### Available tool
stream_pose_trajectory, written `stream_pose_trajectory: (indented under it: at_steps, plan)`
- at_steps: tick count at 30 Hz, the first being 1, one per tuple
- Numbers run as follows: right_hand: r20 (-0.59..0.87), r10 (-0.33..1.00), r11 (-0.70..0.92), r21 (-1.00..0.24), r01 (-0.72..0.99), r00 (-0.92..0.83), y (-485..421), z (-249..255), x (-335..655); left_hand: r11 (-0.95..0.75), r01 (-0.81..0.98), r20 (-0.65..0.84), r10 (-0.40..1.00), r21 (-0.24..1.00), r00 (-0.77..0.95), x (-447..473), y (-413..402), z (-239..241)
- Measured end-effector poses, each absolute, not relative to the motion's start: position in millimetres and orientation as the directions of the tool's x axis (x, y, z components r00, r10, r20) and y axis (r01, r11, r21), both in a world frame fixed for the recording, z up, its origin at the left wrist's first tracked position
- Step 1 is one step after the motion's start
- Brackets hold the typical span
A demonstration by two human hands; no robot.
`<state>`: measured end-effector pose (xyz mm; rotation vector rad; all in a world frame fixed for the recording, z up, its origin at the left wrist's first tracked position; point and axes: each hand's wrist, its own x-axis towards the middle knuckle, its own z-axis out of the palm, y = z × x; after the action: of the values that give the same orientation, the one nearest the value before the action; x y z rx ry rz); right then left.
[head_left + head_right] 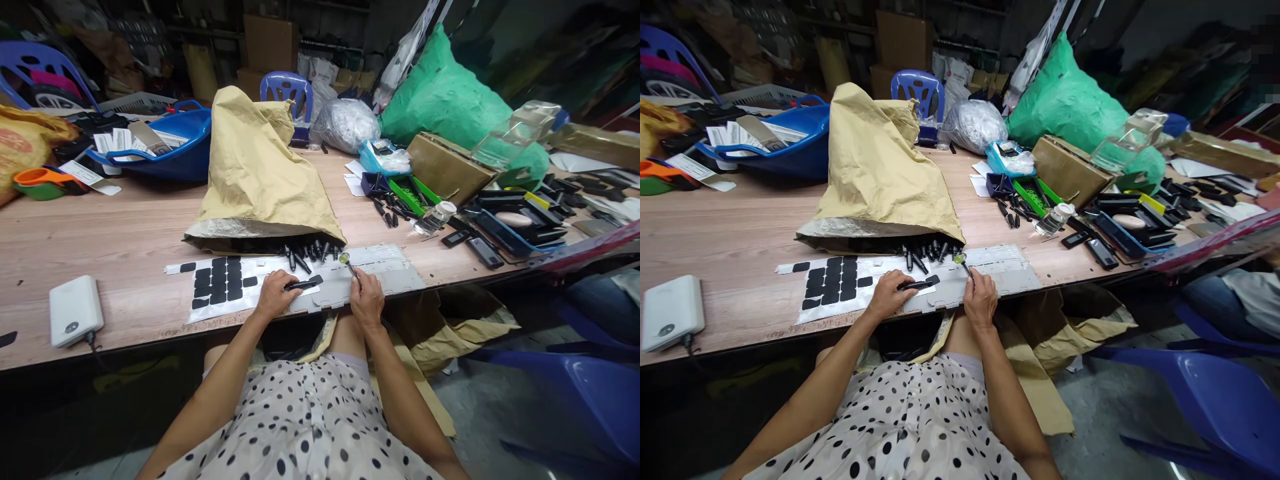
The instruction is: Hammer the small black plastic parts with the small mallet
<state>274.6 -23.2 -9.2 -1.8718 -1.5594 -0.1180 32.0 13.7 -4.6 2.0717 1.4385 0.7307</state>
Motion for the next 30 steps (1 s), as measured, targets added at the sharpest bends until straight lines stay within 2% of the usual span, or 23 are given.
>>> stream_pose_trajectory:
  at_steps: [4,9,14,23,30]
  plan:
    - [0.527,0.835,0.216,-0.580,0.785,0.159,-42,3,253,-0.258,0.677,0.102,0.960,0.689,0.261,35,13,0]
    - [0.490,0.871,0.329,-0.627,0.706,0.028,-66,4,217,-0.226,0.701,0.094,0.971,0.677,0.222,40,12,0]
    - [0.467,0.884,0.333,-0.607,0.721,-0.015,-70,3,208,-0.222,0.685,0.097,0.971,0.694,0.217,42,11,-1]
    - [0.510,0.855,0.341,-0.417,0.842,-0.093,-69,-1,210,-0.230,0.675,0.098,0.968,0.701,0.229,42,11,-2]
    - [0.505,0.863,0.247,-0.434,0.867,0.007,-70,0,215,-0.228,0.676,0.104,0.970,0.701,0.220,43,12,-5]
